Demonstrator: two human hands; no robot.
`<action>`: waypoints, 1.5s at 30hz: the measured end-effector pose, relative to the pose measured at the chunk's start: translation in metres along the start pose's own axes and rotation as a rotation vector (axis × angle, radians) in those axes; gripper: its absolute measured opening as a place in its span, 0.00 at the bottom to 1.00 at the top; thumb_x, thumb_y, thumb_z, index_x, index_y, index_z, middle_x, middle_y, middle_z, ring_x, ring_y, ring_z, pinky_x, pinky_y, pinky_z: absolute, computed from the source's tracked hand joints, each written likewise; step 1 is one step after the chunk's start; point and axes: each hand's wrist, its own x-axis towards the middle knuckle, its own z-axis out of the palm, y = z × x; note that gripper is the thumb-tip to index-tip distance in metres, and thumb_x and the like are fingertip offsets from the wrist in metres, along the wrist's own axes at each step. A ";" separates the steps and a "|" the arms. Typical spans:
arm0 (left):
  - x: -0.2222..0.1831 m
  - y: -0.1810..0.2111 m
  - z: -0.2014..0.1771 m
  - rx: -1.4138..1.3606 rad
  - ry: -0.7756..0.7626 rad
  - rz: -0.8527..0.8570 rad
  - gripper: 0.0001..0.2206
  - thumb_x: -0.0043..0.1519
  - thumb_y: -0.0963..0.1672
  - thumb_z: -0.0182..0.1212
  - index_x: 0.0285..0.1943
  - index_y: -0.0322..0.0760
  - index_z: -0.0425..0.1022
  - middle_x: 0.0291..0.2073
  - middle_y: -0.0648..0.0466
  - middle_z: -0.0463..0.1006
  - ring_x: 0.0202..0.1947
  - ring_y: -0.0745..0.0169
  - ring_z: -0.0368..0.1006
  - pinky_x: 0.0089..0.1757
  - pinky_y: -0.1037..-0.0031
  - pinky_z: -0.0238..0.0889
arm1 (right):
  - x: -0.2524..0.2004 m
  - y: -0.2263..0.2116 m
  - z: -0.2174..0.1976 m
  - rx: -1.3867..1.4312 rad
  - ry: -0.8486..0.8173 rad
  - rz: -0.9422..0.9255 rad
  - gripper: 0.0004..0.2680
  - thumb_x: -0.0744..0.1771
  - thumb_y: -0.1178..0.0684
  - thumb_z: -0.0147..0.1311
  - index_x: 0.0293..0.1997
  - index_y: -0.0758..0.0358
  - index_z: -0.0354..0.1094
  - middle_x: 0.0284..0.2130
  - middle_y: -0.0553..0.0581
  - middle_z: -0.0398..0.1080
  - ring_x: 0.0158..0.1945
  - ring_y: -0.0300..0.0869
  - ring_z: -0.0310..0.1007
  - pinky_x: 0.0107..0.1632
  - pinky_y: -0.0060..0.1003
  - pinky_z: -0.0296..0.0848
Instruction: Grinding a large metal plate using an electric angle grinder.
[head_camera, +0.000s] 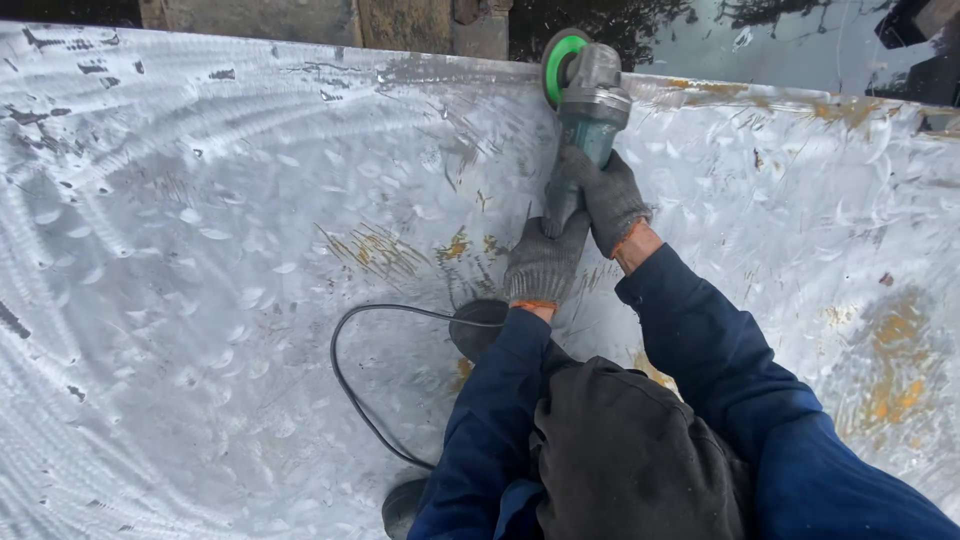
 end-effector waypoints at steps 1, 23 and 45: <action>0.000 0.015 0.018 0.035 -0.094 0.075 0.33 0.58 0.63 0.56 0.56 0.37 0.77 0.46 0.36 0.80 0.46 0.33 0.77 0.46 0.51 0.71 | -0.008 -0.014 -0.019 0.053 0.156 0.041 0.22 0.64 0.45 0.64 0.58 0.70 0.65 0.42 0.58 0.74 0.40 0.41 0.78 0.44 0.36 0.81; -0.074 -0.195 -0.212 0.420 0.808 -0.649 0.36 0.67 0.60 0.48 0.78 0.39 0.56 0.76 0.39 0.50 0.76 0.30 0.39 0.66 0.42 0.44 | 0.012 -0.028 -0.025 -0.917 -0.021 -0.104 0.29 0.60 0.33 0.65 0.58 0.68 0.65 0.47 0.65 0.75 0.50 0.51 0.77 0.54 0.43 0.75; -0.085 -0.177 -0.208 0.474 0.704 -0.757 0.35 0.72 0.59 0.31 0.83 0.38 0.44 0.80 0.36 0.37 0.79 0.32 0.30 0.71 0.42 0.28 | 0.004 -0.038 -0.167 -1.004 0.469 0.018 0.28 0.60 0.34 0.69 0.53 0.70 0.68 0.41 0.66 0.76 0.43 0.51 0.79 0.48 0.43 0.77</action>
